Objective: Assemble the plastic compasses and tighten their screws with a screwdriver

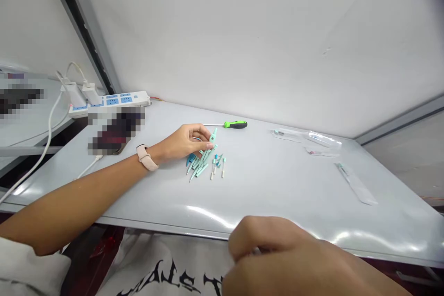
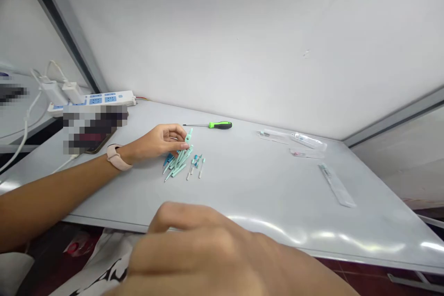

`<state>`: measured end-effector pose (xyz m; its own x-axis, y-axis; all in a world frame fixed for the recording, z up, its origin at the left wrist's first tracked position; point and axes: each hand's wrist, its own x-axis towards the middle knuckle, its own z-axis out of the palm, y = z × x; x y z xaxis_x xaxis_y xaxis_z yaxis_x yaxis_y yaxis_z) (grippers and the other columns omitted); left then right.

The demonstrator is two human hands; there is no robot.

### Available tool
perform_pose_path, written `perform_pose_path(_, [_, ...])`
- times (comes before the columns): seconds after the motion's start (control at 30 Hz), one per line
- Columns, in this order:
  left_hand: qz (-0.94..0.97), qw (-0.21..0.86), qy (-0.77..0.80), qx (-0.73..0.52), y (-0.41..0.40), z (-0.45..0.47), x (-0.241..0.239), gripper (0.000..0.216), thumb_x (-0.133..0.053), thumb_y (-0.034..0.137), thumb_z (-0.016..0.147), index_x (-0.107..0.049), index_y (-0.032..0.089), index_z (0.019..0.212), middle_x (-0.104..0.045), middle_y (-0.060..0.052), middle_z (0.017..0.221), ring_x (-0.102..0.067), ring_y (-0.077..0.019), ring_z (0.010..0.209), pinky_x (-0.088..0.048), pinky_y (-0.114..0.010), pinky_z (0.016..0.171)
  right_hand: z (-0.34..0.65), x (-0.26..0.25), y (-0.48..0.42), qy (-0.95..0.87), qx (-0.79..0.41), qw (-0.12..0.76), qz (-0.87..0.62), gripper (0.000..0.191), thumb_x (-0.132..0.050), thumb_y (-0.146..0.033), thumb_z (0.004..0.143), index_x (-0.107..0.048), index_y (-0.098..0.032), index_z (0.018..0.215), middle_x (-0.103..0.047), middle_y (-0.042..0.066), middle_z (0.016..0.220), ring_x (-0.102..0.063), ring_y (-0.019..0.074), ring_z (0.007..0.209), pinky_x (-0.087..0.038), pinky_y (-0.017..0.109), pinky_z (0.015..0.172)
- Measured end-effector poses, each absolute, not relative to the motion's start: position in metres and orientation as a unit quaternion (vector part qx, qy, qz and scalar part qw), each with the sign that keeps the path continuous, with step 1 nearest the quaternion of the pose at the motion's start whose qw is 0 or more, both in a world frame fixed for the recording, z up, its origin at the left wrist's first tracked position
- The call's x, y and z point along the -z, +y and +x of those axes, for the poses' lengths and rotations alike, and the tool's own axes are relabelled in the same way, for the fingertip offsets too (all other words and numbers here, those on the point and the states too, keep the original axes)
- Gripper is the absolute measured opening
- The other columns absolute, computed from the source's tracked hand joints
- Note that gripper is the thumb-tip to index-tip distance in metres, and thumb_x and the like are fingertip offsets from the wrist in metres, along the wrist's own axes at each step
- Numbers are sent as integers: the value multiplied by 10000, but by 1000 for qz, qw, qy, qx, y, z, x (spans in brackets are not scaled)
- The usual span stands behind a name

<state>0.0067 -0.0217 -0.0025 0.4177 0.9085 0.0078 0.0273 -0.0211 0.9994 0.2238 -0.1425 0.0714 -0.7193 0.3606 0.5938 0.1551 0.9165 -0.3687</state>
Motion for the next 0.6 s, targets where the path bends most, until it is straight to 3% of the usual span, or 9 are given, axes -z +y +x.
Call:
perform_pose_path(0.2, [606, 586, 373, -387, -19, 5, 9, 380, -875, 391, 737, -641, 152, 918, -666, -30, 863, -666, -146, 773, -588, -294, 670, 205, -58, -112, -910, -168, 357, -129, 234, -675, -343, 900, -729, -295, 1123, -710, 67, 882, -655, 238, 845, -576, 376, 742])
perform_pose_path(0.43, [604, 586, 376, -389, -20, 6, 5, 406, -904, 388, 699, -647, 148, 904, -660, -19, 835, -663, -142, 777, -578, -264, 650, 206, -32, -89, -897, -164, 399, -94, 356, -538, -46, 889, -643, -226, 1178, -713, 48, 841, -637, 187, 716, -517, 360, 677])
perform_pose_path(0.6, [598, 590, 375, -391, -20, 6, 6, 397, -892, 388, 716, -640, 149, 909, -660, -14, 817, -663, -141, 763, -574, -266, 648, 202, -53, -105, -868, -251, 415, -105, 205, -566, -132, 925, -669, -275, 1029, -709, -1, 774, -637, 174, 656, -533, 346, 648])
